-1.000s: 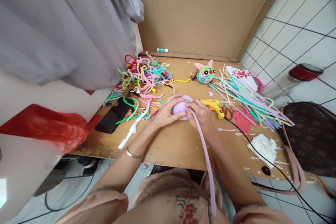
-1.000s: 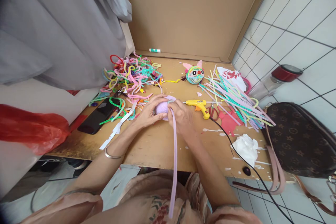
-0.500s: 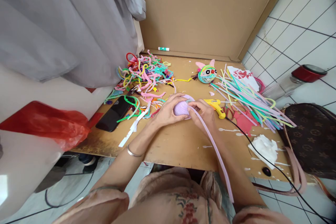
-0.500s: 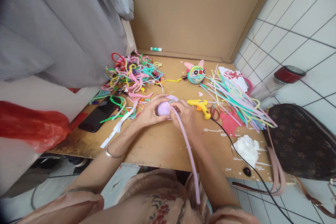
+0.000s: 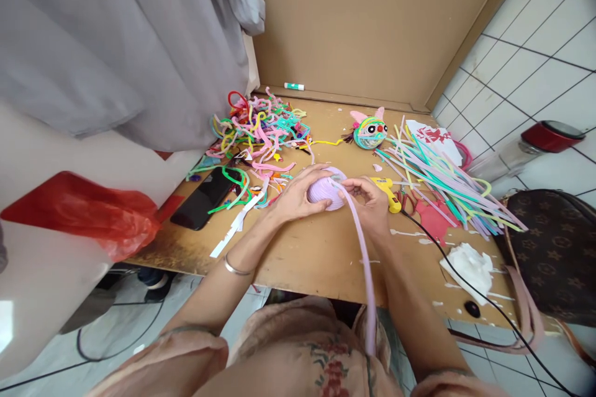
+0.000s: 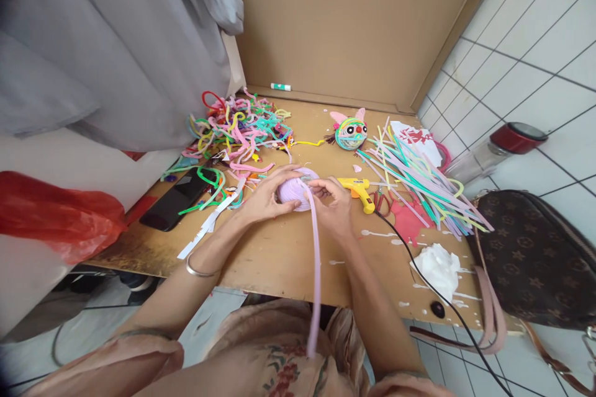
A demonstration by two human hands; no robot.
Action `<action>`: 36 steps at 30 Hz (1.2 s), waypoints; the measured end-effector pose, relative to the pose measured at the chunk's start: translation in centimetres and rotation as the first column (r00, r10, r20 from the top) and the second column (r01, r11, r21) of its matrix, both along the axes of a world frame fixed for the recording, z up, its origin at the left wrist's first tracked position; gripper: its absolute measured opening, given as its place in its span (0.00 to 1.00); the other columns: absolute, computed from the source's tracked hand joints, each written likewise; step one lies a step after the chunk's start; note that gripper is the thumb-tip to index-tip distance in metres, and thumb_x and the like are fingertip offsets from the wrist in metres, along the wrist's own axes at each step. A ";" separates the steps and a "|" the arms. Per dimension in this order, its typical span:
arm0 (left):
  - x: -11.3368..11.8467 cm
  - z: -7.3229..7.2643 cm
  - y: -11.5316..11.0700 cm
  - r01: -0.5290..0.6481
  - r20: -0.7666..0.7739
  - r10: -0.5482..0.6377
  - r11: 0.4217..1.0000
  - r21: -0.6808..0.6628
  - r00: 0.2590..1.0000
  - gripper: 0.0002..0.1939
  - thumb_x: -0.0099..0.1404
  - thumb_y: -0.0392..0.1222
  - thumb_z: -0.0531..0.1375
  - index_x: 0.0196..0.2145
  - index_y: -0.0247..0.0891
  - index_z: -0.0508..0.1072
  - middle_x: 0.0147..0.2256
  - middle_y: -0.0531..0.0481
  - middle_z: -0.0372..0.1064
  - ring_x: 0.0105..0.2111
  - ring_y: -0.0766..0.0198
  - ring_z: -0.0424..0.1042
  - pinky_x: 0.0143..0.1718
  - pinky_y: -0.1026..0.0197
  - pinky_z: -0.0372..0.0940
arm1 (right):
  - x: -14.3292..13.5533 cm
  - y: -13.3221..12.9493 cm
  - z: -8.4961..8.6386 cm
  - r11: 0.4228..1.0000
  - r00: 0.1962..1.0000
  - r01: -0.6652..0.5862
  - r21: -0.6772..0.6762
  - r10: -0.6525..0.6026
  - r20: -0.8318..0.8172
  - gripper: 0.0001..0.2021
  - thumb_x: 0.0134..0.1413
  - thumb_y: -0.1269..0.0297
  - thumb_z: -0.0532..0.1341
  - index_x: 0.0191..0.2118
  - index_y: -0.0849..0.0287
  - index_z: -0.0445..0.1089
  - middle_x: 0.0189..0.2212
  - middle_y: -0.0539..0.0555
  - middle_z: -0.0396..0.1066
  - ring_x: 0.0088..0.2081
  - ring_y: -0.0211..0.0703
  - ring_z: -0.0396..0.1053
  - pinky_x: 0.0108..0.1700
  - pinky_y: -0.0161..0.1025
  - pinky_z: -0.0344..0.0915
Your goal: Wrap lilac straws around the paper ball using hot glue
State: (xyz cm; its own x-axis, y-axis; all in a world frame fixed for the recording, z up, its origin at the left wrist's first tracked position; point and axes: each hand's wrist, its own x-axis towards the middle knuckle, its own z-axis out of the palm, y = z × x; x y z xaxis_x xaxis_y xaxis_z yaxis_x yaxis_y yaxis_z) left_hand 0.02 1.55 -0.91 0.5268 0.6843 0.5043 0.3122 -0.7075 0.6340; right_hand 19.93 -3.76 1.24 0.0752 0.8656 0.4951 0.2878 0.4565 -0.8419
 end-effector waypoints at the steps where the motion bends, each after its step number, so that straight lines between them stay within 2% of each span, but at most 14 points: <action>1: 0.0 0.0 0.0 0.000 -0.003 0.000 1.000 -0.001 1.000 0.31 0.60 0.51 0.66 0.59 0.41 0.70 0.65 0.38 0.64 0.66 0.45 0.64 0.68 0.40 0.59 | -0.1 -0.1 0.0 1.000 1.000 0.007 0.024 -0.008 0.014 0.06 0.52 0.62 0.67 0.35 0.56 0.77 0.29 0.50 0.74 0.31 0.39 0.70 0.35 0.38 0.70; 7: 0.1 -0.3 -0.2 0.000 0.005 0.000 1.000 0.009 1.000 0.34 0.59 0.57 0.69 0.59 0.41 0.69 0.65 0.35 0.63 0.67 0.44 0.63 0.67 0.40 0.59 | -0.9 -0.5 0.0 0.989 0.990 -0.015 0.146 -0.006 0.144 0.05 0.58 0.63 0.63 0.37 0.55 0.77 0.30 0.51 0.75 0.31 0.39 0.70 0.36 0.38 0.70; 12: 0.6 -0.8 -0.3 -0.024 0.023 0.023 0.999 0.029 0.999 0.41 0.51 0.56 0.74 0.59 0.41 0.67 0.66 0.33 0.61 0.67 0.41 0.61 0.67 0.37 0.59 | -1.3 -0.8 0.1 0.992 0.976 -0.022 0.126 -0.006 0.218 0.07 0.60 0.64 0.60 0.37 0.55 0.76 0.33 0.53 0.75 0.32 0.40 0.71 0.37 0.40 0.71; 19: 1.3 -1.6 0.0 -0.089 0.094 0.084 0.995 0.044 0.992 0.33 0.54 0.49 0.71 0.55 0.40 0.66 0.61 0.34 0.66 0.65 0.43 0.65 0.65 0.38 0.61 | -1.1 -0.5 0.3 0.992 0.938 -0.071 0.105 0.031 0.344 0.08 0.60 0.65 0.59 0.40 0.55 0.76 0.37 0.55 0.75 0.37 0.43 0.73 0.41 0.41 0.72; 21: 1.1 -1.6 0.3 -0.110 0.141 0.114 0.993 -0.034 0.983 0.33 0.53 0.48 0.71 0.54 0.40 0.66 0.59 0.36 0.67 0.63 0.45 0.66 0.64 0.40 0.62 | -0.2 0.3 0.8 0.993 0.904 -0.018 0.116 -0.033 0.427 0.09 0.61 0.64 0.58 0.41 0.56 0.76 0.37 0.56 0.76 0.38 0.45 0.74 0.43 0.42 0.72; 23: 0.7 -1.6 0.7 -0.129 0.173 0.154 0.980 -0.149 0.973 0.36 0.50 0.50 0.72 0.54 0.39 0.65 0.59 0.38 0.68 0.60 0.47 0.69 0.63 0.42 0.64 | 1.2 1.4 1.3 0.982 0.843 0.153 0.113 -0.189 0.504 0.10 0.62 0.63 0.58 0.42 0.58 0.76 0.38 0.59 0.76 0.40 0.48 0.74 0.46 0.45 0.71; 24: 0.4 -1.6 1.0 -0.130 0.178 0.166 0.971 -0.199 0.970 0.38 0.49 0.51 0.73 0.54 0.38 0.65 0.59 0.38 0.67 0.60 0.47 0.69 0.63 0.42 0.64 | 1.9 1.9 1.4 0.955 0.787 0.275 0.108 -0.288 0.546 0.11 0.61 0.62 0.58 0.43 0.60 0.76 0.39 0.61 0.76 0.40 0.50 0.74 0.47 0.47 0.71; 26: -0.1 -1.7 1.5 -0.117 0.193 0.174 0.955 -0.272 0.966 0.40 0.47 0.53 0.73 0.54 0.38 0.65 0.59 0.38 0.68 0.59 0.46 0.70 0.63 0.42 0.64 | 3.3 2.8 1.4 0.862 0.616 0.498 0.096 -0.430 0.660 0.12 0.60 0.59 0.61 0.41 0.63 0.76 0.40 0.67 0.76 0.43 0.56 0.75 0.49 0.53 0.70; 28: -0.5 -1.7 2.0 -0.093 0.211 0.165 0.944 -0.317 0.964 0.40 0.46 0.55 0.73 0.53 0.38 0.66 0.58 0.38 0.69 0.58 0.46 0.70 0.61 0.42 0.65 | 4.2 3.3 1.0 0.765 0.441 0.637 0.091 -0.459 0.771 0.16 0.57 0.54 0.65 0.39 0.65 0.76 0.38 0.72 0.76 0.42 0.62 0.75 0.47 0.57 0.70; 30: -0.8 -1.7 2.3 -0.059 0.222 0.141 0.939 -0.339 0.965 0.40 0.46 0.56 0.73 0.53 0.38 0.66 0.57 0.39 0.70 0.57 0.45 0.71 0.60 0.42 0.66 | 4.6 3.3 0.5 0.710 0.332 0.702 0.052 -0.391 0.858 0.21 0.53 0.50 0.67 0.39 0.68 0.76 0.38 0.75 0.76 0.41 0.66 0.75 0.43 0.58 0.71; 33: -1.1 -1.9 2.8 -0.015 0.235 0.104 0.936 -0.352 0.966 0.41 0.45 0.57 0.73 0.53 0.39 0.67 0.57 0.39 0.70 0.58 0.45 0.70 0.61 0.42 0.64 | 4.6 3.0 0.0 0.659 0.265 0.751 -0.045 -0.237 0.935 0.28 0.53 0.47 0.67 0.45 0.72 0.76 0.44 0.79 0.75 0.43 0.68 0.77 0.41 0.58 0.72; 36: -1.4 -2.2 3.1 0.034 0.270 0.070 0.932 -0.362 0.960 0.43 0.43 0.59 0.75 0.54 0.39 0.68 0.58 0.38 0.69 0.59 0.45 0.70 0.62 0.43 0.62 | 4.7 3.1 0.2 0.592 0.274 0.790 -0.158 -0.110 0.956 0.30 0.55 0.47 0.65 0.50 0.74 0.75 0.48 0.79 0.74 0.48 0.68 0.77 0.44 0.56 0.72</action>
State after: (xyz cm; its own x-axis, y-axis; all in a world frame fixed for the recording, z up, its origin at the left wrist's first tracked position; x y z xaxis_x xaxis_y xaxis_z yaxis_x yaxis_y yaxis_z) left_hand -1.43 4.64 -3.12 0.3893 0.8543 0.3444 0.1004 -0.4110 0.9061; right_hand 24.67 -0.70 1.39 0.4328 0.8996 0.0581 0.9013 -0.4332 -0.0066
